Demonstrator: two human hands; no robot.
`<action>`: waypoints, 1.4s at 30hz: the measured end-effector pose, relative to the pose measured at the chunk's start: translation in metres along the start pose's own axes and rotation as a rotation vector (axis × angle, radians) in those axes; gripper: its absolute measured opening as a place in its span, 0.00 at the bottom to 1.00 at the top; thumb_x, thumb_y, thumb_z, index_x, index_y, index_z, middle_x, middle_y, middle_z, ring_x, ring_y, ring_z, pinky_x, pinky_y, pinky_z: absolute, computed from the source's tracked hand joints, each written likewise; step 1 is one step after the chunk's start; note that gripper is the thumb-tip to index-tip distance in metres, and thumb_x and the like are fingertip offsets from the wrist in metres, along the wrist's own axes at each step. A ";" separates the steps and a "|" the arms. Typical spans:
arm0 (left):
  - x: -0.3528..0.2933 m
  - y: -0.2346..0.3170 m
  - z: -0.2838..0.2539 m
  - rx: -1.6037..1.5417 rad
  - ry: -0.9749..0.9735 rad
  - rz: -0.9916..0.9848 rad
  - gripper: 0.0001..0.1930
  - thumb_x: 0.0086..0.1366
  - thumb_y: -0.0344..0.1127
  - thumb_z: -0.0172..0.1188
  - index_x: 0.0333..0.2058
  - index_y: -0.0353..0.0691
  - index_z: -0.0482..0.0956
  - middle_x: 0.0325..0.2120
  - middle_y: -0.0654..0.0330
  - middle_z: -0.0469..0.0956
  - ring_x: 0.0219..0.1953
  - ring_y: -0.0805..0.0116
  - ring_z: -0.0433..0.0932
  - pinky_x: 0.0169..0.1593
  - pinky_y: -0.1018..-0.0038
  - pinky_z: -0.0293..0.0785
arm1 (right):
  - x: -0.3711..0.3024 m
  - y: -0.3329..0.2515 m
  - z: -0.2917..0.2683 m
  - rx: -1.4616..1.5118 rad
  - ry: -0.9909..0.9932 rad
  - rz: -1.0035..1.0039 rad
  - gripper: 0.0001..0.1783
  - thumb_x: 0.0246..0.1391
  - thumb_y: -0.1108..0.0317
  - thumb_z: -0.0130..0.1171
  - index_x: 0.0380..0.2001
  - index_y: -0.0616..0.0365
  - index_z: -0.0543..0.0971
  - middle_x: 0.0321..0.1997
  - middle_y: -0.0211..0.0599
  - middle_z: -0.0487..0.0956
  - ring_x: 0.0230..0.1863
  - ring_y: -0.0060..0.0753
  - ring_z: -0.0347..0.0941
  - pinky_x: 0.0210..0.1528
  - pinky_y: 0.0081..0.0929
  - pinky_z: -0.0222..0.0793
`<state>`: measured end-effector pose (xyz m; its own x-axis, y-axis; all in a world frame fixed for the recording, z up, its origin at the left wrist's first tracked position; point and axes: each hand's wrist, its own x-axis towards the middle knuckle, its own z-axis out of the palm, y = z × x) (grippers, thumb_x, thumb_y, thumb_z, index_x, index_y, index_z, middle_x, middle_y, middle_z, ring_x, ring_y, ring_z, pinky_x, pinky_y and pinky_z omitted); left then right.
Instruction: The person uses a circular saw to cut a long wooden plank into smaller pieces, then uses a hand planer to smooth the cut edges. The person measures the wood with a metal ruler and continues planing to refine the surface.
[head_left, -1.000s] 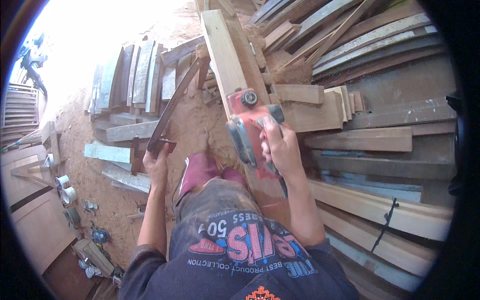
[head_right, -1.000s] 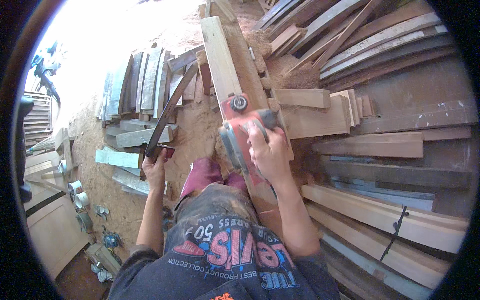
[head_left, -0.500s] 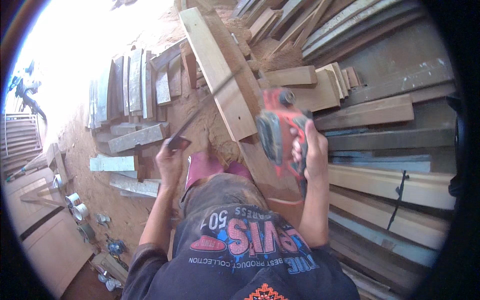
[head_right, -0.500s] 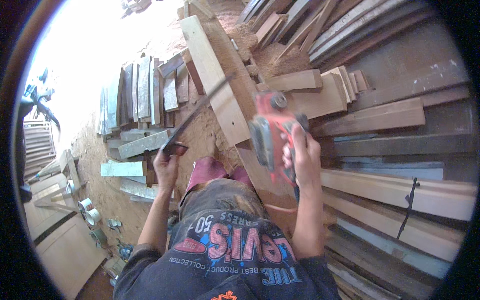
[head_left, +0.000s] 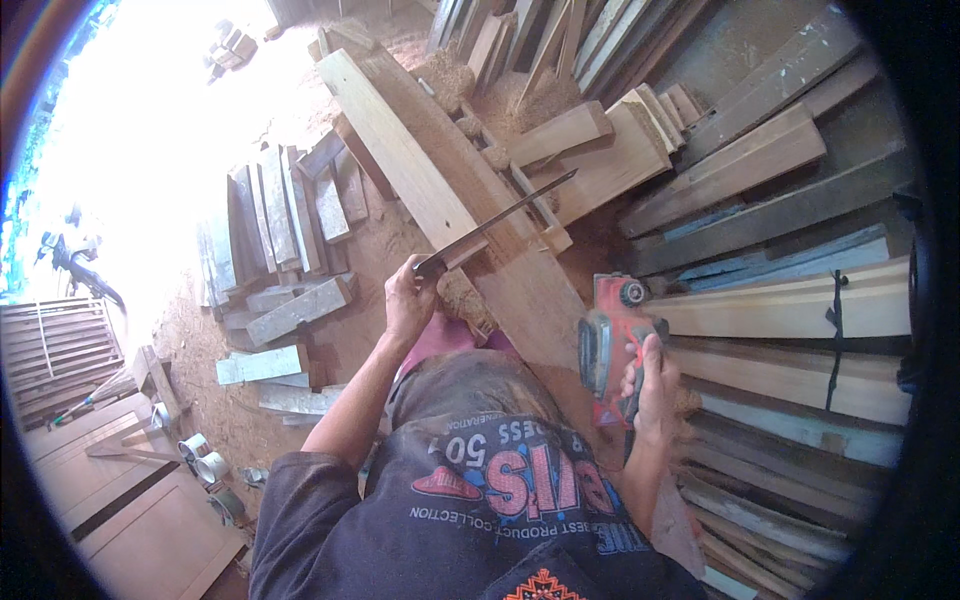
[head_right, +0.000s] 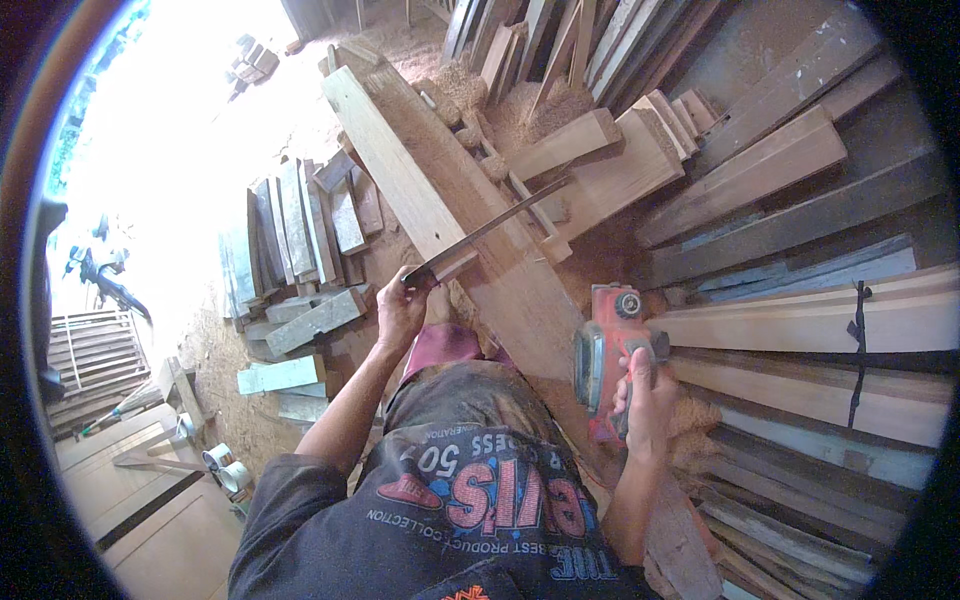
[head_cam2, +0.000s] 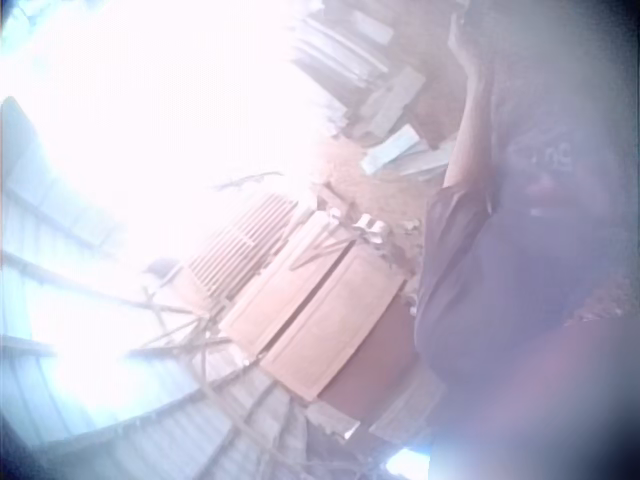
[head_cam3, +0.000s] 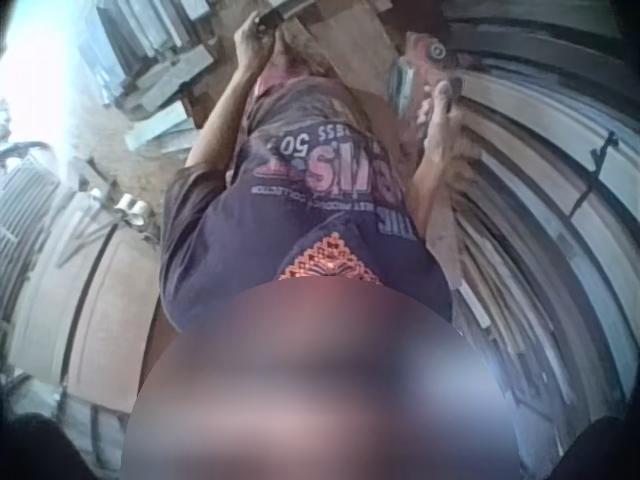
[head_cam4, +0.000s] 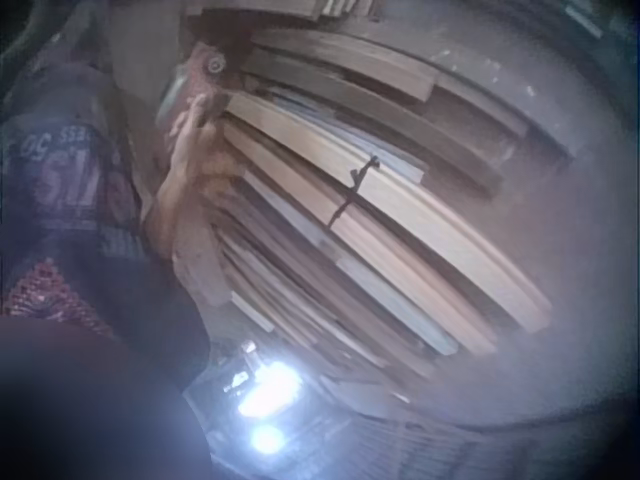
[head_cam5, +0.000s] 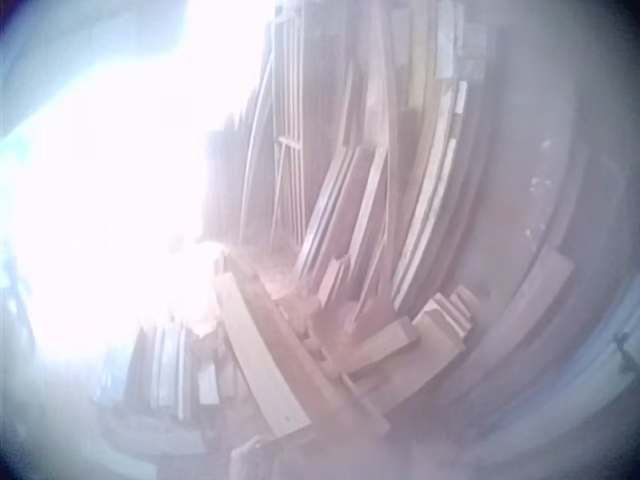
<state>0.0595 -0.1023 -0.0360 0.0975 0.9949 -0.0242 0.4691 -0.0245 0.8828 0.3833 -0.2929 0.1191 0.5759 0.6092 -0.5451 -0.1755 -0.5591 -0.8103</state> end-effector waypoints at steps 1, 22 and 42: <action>0.000 0.000 0.000 -0.007 -0.015 -0.019 0.09 0.73 0.33 0.68 0.48 0.38 0.85 0.40 0.51 0.89 0.38 0.60 0.90 0.42 0.64 0.85 | 0.000 0.002 0.000 -0.006 -0.016 0.002 0.32 0.74 0.39 0.58 0.45 0.64 0.79 0.20 0.23 0.71 0.19 0.16 0.66 0.20 0.22 0.63; -0.006 -0.005 0.010 -0.005 0.033 0.011 0.08 0.72 0.34 0.69 0.44 0.39 0.84 0.34 0.50 0.88 0.36 0.54 0.89 0.39 0.64 0.82 | -0.011 -0.032 0.048 -0.192 -0.445 -0.190 0.30 0.77 0.42 0.56 0.48 0.65 0.81 0.24 0.21 0.72 0.24 0.13 0.65 0.26 0.18 0.62; -0.049 -0.062 -0.059 -0.524 0.494 -0.289 0.08 0.73 0.26 0.68 0.49 0.37 0.86 0.42 0.64 0.88 0.43 0.74 0.84 0.49 0.72 0.81 | 0.028 -0.079 0.176 -0.358 -0.622 -0.159 0.26 0.76 0.45 0.57 0.34 0.58 0.79 0.24 0.22 0.72 0.22 0.12 0.67 0.21 0.18 0.62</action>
<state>-0.0261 -0.1437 -0.0624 -0.4262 0.8856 -0.1844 -0.0723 0.1698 0.9828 0.2729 -0.1331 0.1297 -0.0051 0.8455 -0.5340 0.2049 -0.5218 -0.8281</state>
